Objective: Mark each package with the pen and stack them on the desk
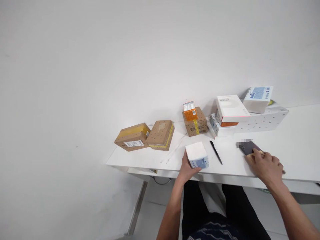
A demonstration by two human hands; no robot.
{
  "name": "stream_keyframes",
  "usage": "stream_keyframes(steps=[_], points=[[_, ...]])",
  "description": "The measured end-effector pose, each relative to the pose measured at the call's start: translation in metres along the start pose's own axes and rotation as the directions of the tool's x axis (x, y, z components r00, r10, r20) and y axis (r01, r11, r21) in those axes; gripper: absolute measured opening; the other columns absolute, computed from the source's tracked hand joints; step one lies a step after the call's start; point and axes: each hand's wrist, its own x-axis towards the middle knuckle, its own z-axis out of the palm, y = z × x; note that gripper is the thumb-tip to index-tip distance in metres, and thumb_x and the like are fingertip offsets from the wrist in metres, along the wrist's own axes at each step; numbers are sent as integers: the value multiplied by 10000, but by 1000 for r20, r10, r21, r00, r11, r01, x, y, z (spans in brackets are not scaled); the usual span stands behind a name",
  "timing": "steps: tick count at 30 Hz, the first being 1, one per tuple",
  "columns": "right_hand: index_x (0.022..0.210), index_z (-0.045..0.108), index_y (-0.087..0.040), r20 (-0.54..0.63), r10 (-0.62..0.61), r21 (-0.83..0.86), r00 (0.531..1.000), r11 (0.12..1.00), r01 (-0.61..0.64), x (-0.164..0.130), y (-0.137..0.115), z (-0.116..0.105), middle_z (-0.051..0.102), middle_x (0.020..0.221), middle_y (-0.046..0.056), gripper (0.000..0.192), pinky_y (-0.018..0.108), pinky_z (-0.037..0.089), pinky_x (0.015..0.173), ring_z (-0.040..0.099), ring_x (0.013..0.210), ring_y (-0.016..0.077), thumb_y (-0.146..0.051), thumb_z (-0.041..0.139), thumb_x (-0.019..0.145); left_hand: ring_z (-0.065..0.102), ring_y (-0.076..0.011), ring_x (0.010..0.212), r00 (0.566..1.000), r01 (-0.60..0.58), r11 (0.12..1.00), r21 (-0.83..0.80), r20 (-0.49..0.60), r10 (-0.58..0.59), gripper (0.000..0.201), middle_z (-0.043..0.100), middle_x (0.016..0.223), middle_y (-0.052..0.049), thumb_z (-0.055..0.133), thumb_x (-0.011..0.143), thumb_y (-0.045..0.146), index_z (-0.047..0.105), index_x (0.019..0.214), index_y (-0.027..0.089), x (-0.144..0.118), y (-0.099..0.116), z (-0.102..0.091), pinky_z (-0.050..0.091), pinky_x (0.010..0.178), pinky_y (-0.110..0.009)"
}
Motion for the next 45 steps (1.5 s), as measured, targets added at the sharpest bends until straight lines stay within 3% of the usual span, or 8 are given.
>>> stream_keyframes(steps=[7,13,16,21,29,35,40,45], points=[[1192,615,-171,-142,-13,153,990,988,35,-9,0,-10,491,1302,270,506,637,385,834,413,1203,473,-500,427,857,508,-285,1225,997,-23,995,-92,-80,16,827,524,1311,-137,797,574,275,413,1301,193,-3,12,0,421,1024,-440],[1188,588,-70,-230,-187,337,955,905,259,-17,-15,-20,550,1184,262,560,538,407,950,510,1150,378,-497,348,917,594,-247,1101,939,-68,992,-109,-343,27,762,568,1251,-103,800,573,279,445,1244,214,3,61,-63,507,908,-371],[1144,613,-74,-216,-228,394,949,869,298,-20,-33,-17,572,1144,237,559,490,444,918,556,1059,341,-511,344,921,653,-224,935,880,-30,978,-206,-470,-72,596,618,1157,-99,721,680,329,451,1201,223,25,86,-101,556,728,-351],[1112,631,-105,-180,-270,479,946,816,324,-20,-59,-9,582,1151,223,539,453,496,847,596,965,299,-517,341,920,643,-200,851,802,111,993,-45,-586,-116,435,636,1094,-112,552,837,433,507,1181,170,76,107,-153,547,626,-308],[1054,651,-155,-131,-262,556,956,779,289,-15,-66,3,616,1113,182,492,411,510,767,629,887,271,-517,349,913,603,-299,952,730,254,928,271,-683,0,418,647,943,-163,584,811,501,642,933,106,96,107,-182,510,741,-407],[904,652,-165,-37,-80,719,996,690,82,-5,-62,14,665,867,115,443,343,488,667,598,625,185,-515,382,886,390,-309,1272,643,123,766,631,-639,423,484,435,1324,-174,510,861,433,522,1276,183,94,120,-145,335,1041,-456],[847,638,-178,-6,-31,771,999,636,24,-4,-60,16,668,819,110,407,343,470,678,593,656,198,-514,408,860,449,-253,1200,752,-152,572,806,-282,596,488,473,1213,-122,585,816,407,518,1264,224,122,133,-61,352,1045,-391],[825,633,-204,55,-20,830,998,557,-35,-6,-61,12,677,830,99,331,364,458,732,609,736,230,-494,472,830,447,-337,1180,860,-110,617,779,-237,452,732,337,1314,-159,695,704,494,417,1341,263,166,145,23,395,965,-459]])
